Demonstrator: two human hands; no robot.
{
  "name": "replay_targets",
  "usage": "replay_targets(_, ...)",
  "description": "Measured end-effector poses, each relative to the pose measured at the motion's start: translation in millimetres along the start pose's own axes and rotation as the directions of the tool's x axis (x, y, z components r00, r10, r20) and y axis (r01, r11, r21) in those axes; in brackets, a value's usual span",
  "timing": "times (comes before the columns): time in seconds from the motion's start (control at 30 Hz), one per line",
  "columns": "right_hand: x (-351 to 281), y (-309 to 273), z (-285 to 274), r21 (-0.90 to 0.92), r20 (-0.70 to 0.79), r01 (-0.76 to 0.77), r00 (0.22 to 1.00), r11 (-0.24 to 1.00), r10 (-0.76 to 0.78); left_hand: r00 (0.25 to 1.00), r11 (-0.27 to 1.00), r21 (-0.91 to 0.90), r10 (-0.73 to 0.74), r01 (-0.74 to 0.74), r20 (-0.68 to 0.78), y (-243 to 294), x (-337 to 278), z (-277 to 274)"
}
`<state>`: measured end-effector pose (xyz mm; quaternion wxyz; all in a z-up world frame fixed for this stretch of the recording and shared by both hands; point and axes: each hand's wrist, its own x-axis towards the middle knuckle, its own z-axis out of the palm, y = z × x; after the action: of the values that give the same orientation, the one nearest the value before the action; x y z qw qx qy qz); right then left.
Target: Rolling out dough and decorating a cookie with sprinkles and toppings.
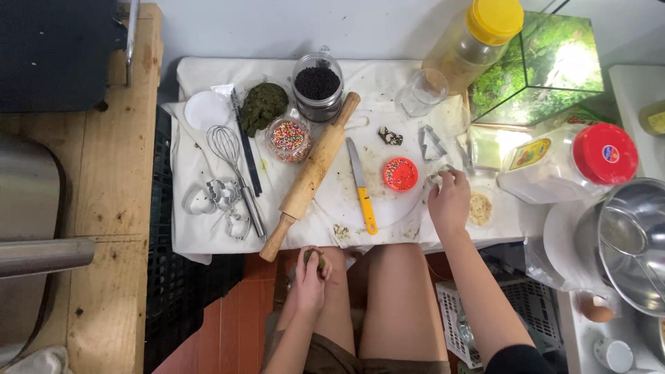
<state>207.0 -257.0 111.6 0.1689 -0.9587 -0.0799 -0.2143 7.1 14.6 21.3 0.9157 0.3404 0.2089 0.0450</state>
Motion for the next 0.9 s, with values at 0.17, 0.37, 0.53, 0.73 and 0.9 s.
replay_targets(0.17, -19, -79, -11, 0.224, 0.084, 0.0, 0.996, 0.975, -0.019, 1.0, 1.0, -0.018, 0.003, -0.003, 0.025, 6, -8, 5)
replay_targets(0.37, -51, -126, 0, 0.295, 0.276, 0.047, 0.952, 0.954, -0.132, 0.985, 0.997, 0.068, 0.036, -0.048, 0.169, -10, -11, -9)
replay_targets(0.53, -55, -98, 13, 0.136, 0.281, 0.086, 0.952, 0.987, -0.122, 0.994, 0.989, 0.147, -0.022, 0.006, 0.108, -34, -13, -31)
replay_targets(0.73, -20, -45, 23, 0.106, 0.098, 0.088, 0.99, 0.99, -0.098, 0.995, 0.961, 0.276, -0.032, 0.005, 0.094, -23, -9, -18)
replay_targets(0.9, 36, 19, 51, 0.013, -0.031, 0.028, 0.999, 1.0, -0.027, 0.994, 0.954, 0.3, -0.018, -0.015, 0.105, -21, -19, -16)
